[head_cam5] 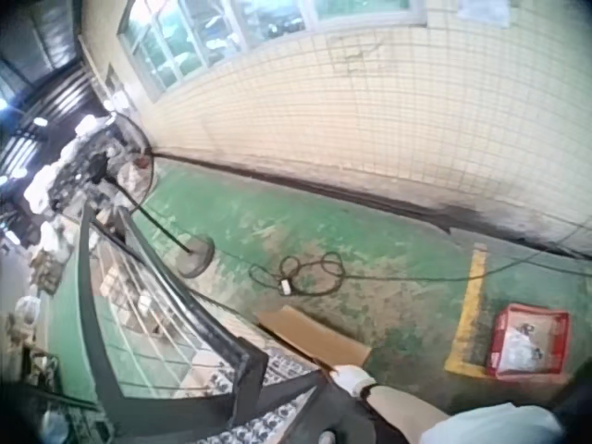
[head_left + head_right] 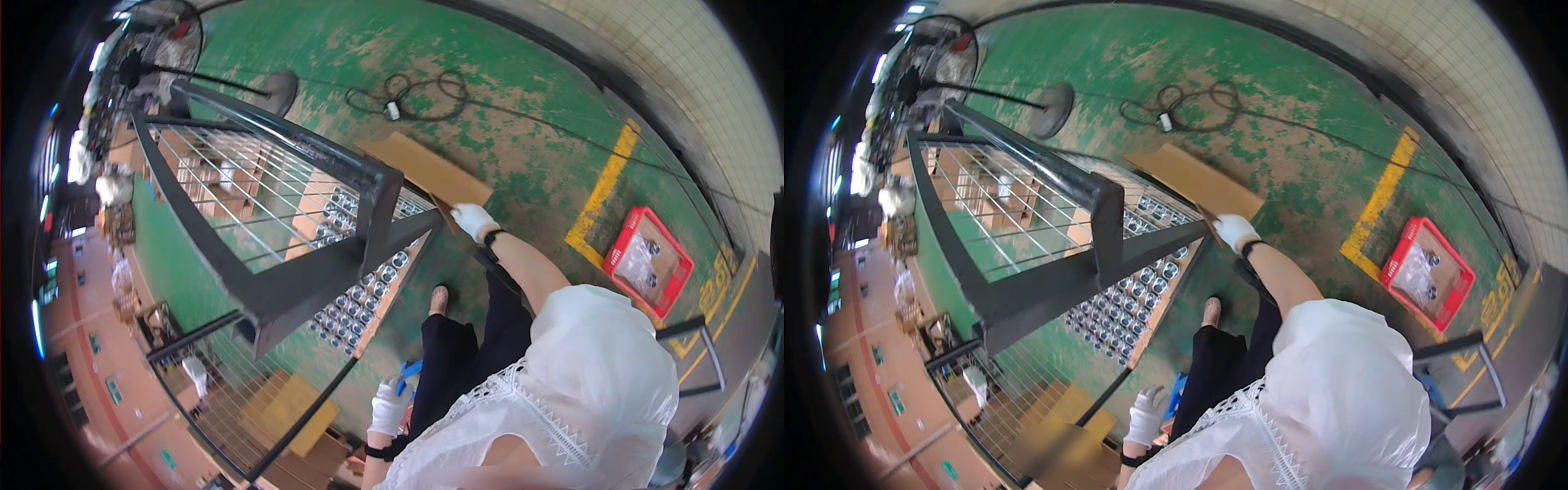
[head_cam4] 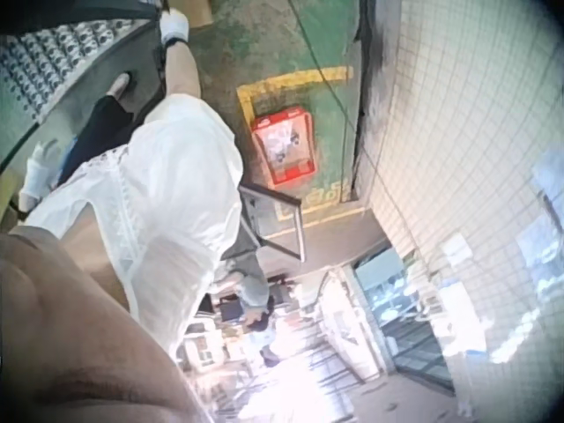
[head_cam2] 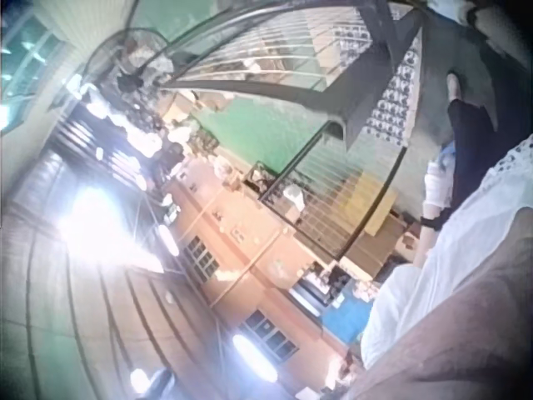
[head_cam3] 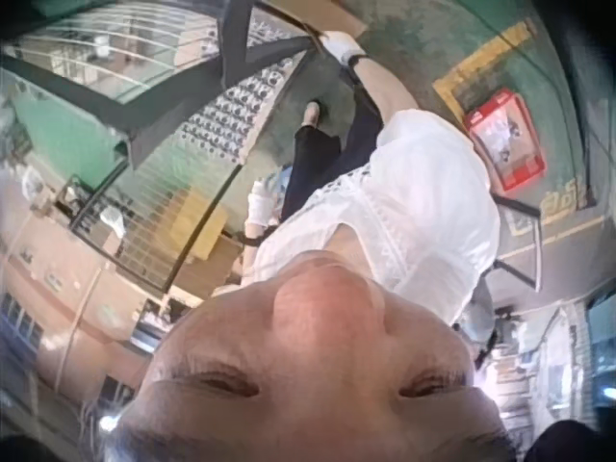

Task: Inspecting and organizing metal pistons at a workstation in a fabrication facility.

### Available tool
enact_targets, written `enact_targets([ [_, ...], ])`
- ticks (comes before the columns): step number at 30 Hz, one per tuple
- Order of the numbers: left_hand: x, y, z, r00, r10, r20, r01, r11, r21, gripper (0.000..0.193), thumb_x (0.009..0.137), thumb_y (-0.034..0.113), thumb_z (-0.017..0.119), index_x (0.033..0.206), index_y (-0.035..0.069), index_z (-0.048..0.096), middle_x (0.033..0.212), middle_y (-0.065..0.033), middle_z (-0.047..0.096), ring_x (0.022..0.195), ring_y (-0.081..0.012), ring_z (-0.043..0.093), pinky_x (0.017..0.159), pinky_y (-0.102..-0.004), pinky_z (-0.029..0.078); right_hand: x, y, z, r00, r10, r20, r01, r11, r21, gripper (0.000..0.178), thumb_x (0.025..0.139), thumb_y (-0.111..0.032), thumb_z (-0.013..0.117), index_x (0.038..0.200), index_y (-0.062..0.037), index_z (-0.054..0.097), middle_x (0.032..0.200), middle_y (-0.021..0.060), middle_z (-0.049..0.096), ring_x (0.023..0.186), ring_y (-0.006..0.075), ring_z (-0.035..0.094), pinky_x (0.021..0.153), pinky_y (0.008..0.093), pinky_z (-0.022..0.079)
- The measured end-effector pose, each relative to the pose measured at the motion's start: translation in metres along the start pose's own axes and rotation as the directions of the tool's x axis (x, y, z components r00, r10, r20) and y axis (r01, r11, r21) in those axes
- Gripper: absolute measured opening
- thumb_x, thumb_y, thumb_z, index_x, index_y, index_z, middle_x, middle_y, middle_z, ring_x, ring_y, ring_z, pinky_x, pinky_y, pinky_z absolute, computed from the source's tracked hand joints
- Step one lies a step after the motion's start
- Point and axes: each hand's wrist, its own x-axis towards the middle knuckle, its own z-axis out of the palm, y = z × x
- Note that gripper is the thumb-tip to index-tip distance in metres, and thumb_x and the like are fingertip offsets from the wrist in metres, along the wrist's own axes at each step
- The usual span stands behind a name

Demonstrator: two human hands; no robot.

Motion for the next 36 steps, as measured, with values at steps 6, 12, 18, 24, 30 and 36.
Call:
enact_targets([
  [6, 0.083, -0.045, -0.023, 0.855, 0.519, 0.015, -0.519, 0.854, 0.034, 0.031, 0.084, 0.027, 0.067, 0.106, 0.005, 0.065, 0.101, -0.0179, 0.067, 0.092, -0.0353, 0.065, 0.08, -0.0425, 0.053, -0.244, 0.08, 0.01, 0.805, 0.531, -0.264, -0.556, 0.831, -0.024, 0.034, 0.09, -0.03, 0.047, 0.099, -0.0056, 0.069, 0.103, 0.0192, 0.068, 0.1, 0.0385, 0.062, 0.089, 0.0466, 0.049],
  [12, 0.121, -0.029, -0.069, 0.529, 0.824, 0.205, -0.849, 0.51, 0.142, 0.028, 0.084, 0.025, 0.065, 0.103, 0.005, 0.066, 0.098, -0.0181, 0.066, 0.089, -0.0351, 0.065, 0.079, -0.0445, 0.053, -0.454, 0.036, 0.139, 0.544, 0.632, -0.552, -0.539, 0.767, 0.348, 0.028, 0.092, -0.024, 0.056, 0.11, -0.0072, 0.069, 0.097, 0.0125, 0.071, 0.085, 0.0258, 0.067, 0.078, 0.0362, 0.053],
  [18, 0.083, 0.022, -0.046, 0.256, 0.849, 0.463, -0.966, 0.201, 0.164, 0.028, 0.085, 0.026, 0.064, 0.103, 0.005, 0.066, 0.101, -0.0144, 0.065, 0.093, -0.032, 0.064, 0.081, -0.0415, 0.053, -0.598, -0.05, 0.287, 0.208, 0.966, -0.152, -0.185, 0.191, 0.964, 0.027, 0.094, -0.017, 0.055, 0.116, -0.0068, 0.067, 0.089, 0.0057, 0.071, 0.065, 0.01, 0.062, 0.056, 0.0251, 0.049],
  [24, -0.006, 0.07, 0.048, -0.058, 0.604, 0.795, -0.983, -0.173, 0.059, 0.03, 0.087, 0.03, 0.059, 0.104, 0.006, 0.066, 0.103, -0.0133, 0.065, 0.094, -0.03, 0.065, 0.08, -0.0403, 0.054, -0.706, -0.109, 0.452, -0.119, 0.986, 0.114, -0.11, -0.128, 0.986, 0.027, 0.095, -0.021, 0.055, 0.118, -0.0102, 0.066, 0.085, 0.0035, 0.069, 0.059, 0.0099, 0.06, 0.048, 0.0247, 0.046],
  [30, -0.115, 0.078, 0.133, -0.342, 0.56, 0.755, -0.913, -0.39, -0.124, 0.029, 0.087, 0.03, 0.059, 0.1, 0.005, 0.065, 0.1, -0.015, 0.065, 0.094, -0.0314, 0.065, 0.079, -0.0419, 0.054, -0.772, -0.147, 0.579, -0.084, 0.944, 0.32, 0.243, -0.292, 0.925, 0.026, 0.093, -0.016, 0.056, 0.115, -0.0084, 0.065, 0.077, 0.0057, 0.065, 0.055, 0.0148, 0.059, 0.047, 0.0296, 0.047],
  [36, -0.188, 0.068, 0.163, -0.446, 0.302, 0.843, -0.843, -0.457, -0.282, 0.031, 0.086, 0.029, 0.059, 0.104, 0.004, 0.065, 0.102, -0.0149, 0.064, 0.097, -0.0321, 0.064, 0.083, -0.0428, 0.053, -0.814, -0.149, 0.603, -0.237, 0.937, 0.257, 0.082, -0.244, 0.966, 0.03, 0.091, -0.024, 0.057, 0.107, -0.0016, 0.069, 0.079, 0.0097, 0.07, 0.067, 0.0168, 0.064, 0.062, 0.0308, 0.052],
])
